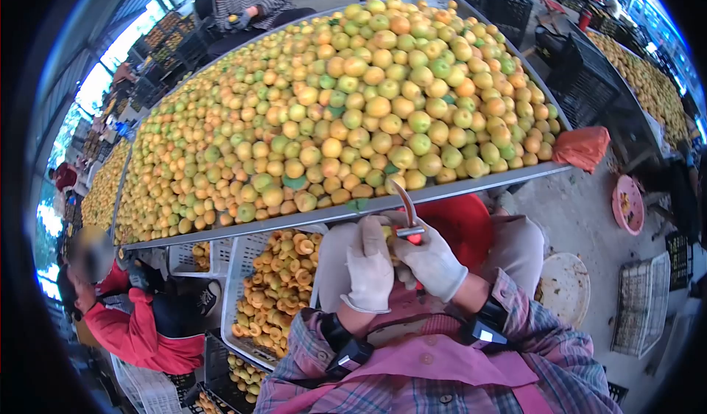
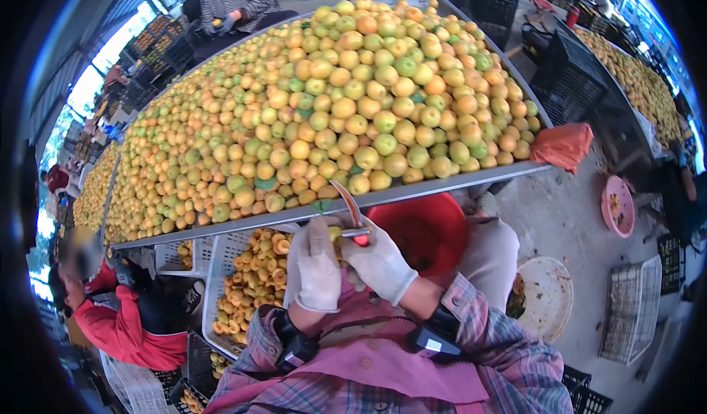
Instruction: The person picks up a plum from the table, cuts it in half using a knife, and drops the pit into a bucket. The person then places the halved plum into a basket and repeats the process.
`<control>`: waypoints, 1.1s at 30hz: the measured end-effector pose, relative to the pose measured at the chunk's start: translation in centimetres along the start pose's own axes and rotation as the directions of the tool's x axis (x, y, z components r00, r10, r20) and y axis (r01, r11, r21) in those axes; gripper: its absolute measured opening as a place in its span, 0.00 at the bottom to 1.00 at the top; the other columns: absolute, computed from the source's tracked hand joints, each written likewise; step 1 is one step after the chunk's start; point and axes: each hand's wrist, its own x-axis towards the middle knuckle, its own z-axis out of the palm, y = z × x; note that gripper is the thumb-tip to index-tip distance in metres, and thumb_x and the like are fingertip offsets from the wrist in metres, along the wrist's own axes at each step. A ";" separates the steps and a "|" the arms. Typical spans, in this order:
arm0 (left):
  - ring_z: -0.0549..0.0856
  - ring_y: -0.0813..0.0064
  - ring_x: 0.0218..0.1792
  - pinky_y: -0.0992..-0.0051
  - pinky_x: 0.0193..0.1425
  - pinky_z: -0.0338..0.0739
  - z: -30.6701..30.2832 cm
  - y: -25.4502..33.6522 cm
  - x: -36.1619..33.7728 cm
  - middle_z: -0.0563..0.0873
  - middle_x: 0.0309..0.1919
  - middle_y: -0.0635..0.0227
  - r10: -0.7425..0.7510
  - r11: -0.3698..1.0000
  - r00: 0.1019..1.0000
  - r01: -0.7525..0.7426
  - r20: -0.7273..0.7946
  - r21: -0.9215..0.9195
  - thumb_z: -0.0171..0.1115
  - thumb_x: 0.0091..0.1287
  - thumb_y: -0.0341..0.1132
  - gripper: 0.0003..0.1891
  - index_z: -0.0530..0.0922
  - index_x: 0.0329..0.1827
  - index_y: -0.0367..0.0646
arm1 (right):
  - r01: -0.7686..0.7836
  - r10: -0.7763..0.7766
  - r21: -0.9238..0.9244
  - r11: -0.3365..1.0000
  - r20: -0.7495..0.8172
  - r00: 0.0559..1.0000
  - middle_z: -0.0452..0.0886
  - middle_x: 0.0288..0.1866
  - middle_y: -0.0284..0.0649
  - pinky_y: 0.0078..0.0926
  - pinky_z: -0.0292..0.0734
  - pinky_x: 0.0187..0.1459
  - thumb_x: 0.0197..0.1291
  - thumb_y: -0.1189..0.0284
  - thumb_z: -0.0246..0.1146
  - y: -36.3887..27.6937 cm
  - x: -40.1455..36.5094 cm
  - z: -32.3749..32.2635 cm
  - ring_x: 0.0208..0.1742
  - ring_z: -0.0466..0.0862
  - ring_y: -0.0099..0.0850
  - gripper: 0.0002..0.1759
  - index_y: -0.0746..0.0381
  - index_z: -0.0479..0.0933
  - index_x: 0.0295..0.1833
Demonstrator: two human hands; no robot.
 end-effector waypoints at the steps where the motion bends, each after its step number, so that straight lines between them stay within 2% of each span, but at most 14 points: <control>1: 0.79 0.81 0.30 0.81 0.33 0.74 -0.3 -0.5 0.1 0.83 0.33 0.68 0.001 1.000 1.000 -0.001 -0.004 0.002 0.44 0.78 0.54 0.27 0.77 0.46 0.34 | -0.002 0.001 0.036 0.999 0.018 1.000 0.77 0.29 0.34 0.17 0.71 0.17 0.66 0.73 0.53 0.1 -0.1 -0.3 0.18 0.75 0.20 0.22 0.61 0.68 0.66; 4: 0.80 0.80 0.30 0.80 0.31 0.74 -0.5 -0.5 0.1 0.83 0.34 0.67 -0.022 0.994 1.000 0.020 -0.015 -0.103 0.45 0.78 0.53 0.26 0.76 0.47 0.36 | -0.036 0.024 0.257 0.966 0.049 0.998 0.77 0.29 0.34 0.17 0.70 0.18 0.67 0.73 0.54 0.9 0.1 -1.5 0.20 0.76 0.20 0.21 0.61 0.69 0.65; 6: 0.81 0.77 0.28 0.77 0.28 0.77 -0.9 -0.8 0.1 0.83 0.34 0.66 0.343 0.787 0.937 -0.324 0.065 0.525 0.45 0.78 0.48 0.21 0.75 0.47 0.36 | -0.041 0.007 0.351 0.935 0.096 0.995 0.78 0.30 0.34 0.17 0.69 0.18 0.68 0.72 0.55 1.3 0.2 -2.3 0.20 0.76 0.21 0.21 0.62 0.70 0.65; 7: 0.81 0.77 0.28 0.77 0.28 0.77 -1.1 -0.6 0.2 0.83 0.34 0.66 0.344 0.787 0.937 -0.324 0.063 0.526 0.45 0.78 0.48 0.21 0.75 0.47 0.36 | -0.049 -0.014 0.444 0.895 0.138 0.990 0.79 0.31 0.35 0.17 0.69 0.18 0.68 0.72 0.56 1.4 0.2 -2.5 0.21 0.76 0.21 0.20 0.62 0.70 0.65; 8: 0.83 0.76 0.28 0.77 0.28 0.79 -1.3 -0.1 0.4 0.83 0.34 0.66 0.043 0.986 0.999 -0.044 0.010 0.161 0.45 0.78 0.45 0.20 0.75 0.48 0.34 | -0.045 -0.017 0.459 0.887 0.130 0.991 0.80 0.33 0.34 0.16 0.69 0.19 0.69 0.70 0.57 0.8 -0.2 -2.5 0.22 0.77 0.20 0.19 0.62 0.71 0.64; 9: 0.84 0.74 0.28 0.76 0.28 0.81 -1.4 0.2 0.4 0.83 0.34 0.65 -0.258 0.936 0.963 0.270 0.078 -0.227 0.45 0.77 0.42 0.18 0.74 0.48 0.33 | -0.050 -0.014 0.459 0.887 0.135 0.991 0.80 0.33 0.34 0.16 0.69 0.19 0.69 0.70 0.57 0.8 -0.4 -2.6 0.22 0.77 0.20 0.19 0.62 0.71 0.64; 10: 0.84 0.74 0.28 0.76 0.28 0.81 -1.4 0.2 0.3 0.83 0.34 0.65 -0.259 0.936 0.963 0.269 0.073 -0.228 0.45 0.77 0.42 0.18 0.74 0.48 0.33 | -0.036 0.000 0.377 0.926 0.095 0.995 0.80 0.33 0.34 0.16 0.69 0.19 0.69 0.70 0.58 0.9 -0.5 -2.8 0.23 0.78 0.20 0.19 0.62 0.71 0.63; 13: 0.86 0.75 0.31 0.77 0.29 0.83 -1.4 0.1 0.1 0.83 0.36 0.65 0.002 0.976 0.993 -0.027 0.117 0.214 0.44 0.77 0.39 0.17 0.75 0.50 0.32 | -0.021 0.013 0.199 0.980 0.042 0.999 0.81 0.33 0.34 0.15 0.70 0.20 0.69 0.68 0.59 0.8 -0.6 -3.7 0.24 0.78 0.19 0.17 0.61 0.73 0.60; 16: 0.86 0.76 0.35 0.78 0.38 0.83 -1.9 0.2 0.1 0.84 0.39 0.63 -0.306 0.938 0.907 0.339 0.290 -0.070 0.53 0.74 0.37 0.14 0.77 0.53 0.35 | 0.042 -0.039 0.159 0.986 -0.023 0.999 0.78 0.28 0.31 0.15 0.70 0.21 0.67 0.68 0.62 1.7 -0.6 -4.5 0.21 0.76 0.19 0.13 0.61 0.75 0.53; 17: 0.86 0.76 0.35 0.78 0.38 0.83 -1.8 0.2 0.2 0.84 0.39 0.63 -0.304 0.939 0.910 0.336 0.283 -0.074 0.53 0.74 0.37 0.14 0.77 0.53 0.35 | 0.038 -0.037 0.156 0.987 -0.015 0.999 0.78 0.28 0.31 0.15 0.70 0.21 0.67 0.68 0.62 1.8 -0.7 -4.6 0.21 0.76 0.19 0.13 0.61 0.75 0.53; 21: 0.85 0.78 0.36 0.79 0.40 0.82 -2.1 -0.3 0.8 0.84 0.39 0.66 -0.415 0.908 0.860 0.370 0.298 0.194 0.59 0.71 0.37 0.16 0.77 0.55 0.35 | 0.120 -0.120 -0.009 0.993 -0.002 0.993 0.75 0.24 0.31 0.16 0.67 0.21 0.67 0.66 0.62 1.8 -1.2 -4.9 0.19 0.73 0.19 0.14 0.61 0.74 0.53; 23: 0.85 0.78 0.36 0.79 0.40 0.82 -2.2 -0.2 1.0 0.84 0.40 0.67 -0.344 0.928 0.844 0.238 0.411 0.287 0.60 0.71 0.37 0.15 0.78 0.54 0.36 | 0.131 -0.131 -0.016 0.991 0.017 0.991 0.75 0.24 0.31 0.16 0.65 0.21 0.67 0.66 0.61 2.3 -1.2 -5.3 0.19 0.72 0.19 0.14 0.61 0.73 0.53; 27: 0.84 0.79 0.38 0.78 0.40 0.82 -2.6 -1.6 1.2 0.83 0.41 0.67 -0.270 0.960 0.817 0.272 0.510 0.073 0.61 0.71 0.38 0.15 0.78 0.53 0.36 | 0.051 -0.072 0.244 0.968 0.074 0.995 0.74 0.25 0.33 0.17 0.62 0.19 0.67 0.69 0.59 1.9 -1.5 -5.0 0.19 0.70 0.20 0.10 0.61 0.73 0.51; 33: 0.83 0.81 0.35 0.81 0.39 0.78 -2.4 -2.0 0.8 0.84 0.36 0.70 -0.235 0.971 0.838 0.223 0.493 0.084 0.57 0.73 0.36 0.11 0.79 0.50 0.37 | -0.112 0.070 0.354 0.929 0.130 0.989 0.72 0.25 0.31 0.17 0.59 0.18 0.68 0.68 0.56 1.4 -1.6 -5.1 0.18 0.69 0.19 0.08 0.60 0.73 0.48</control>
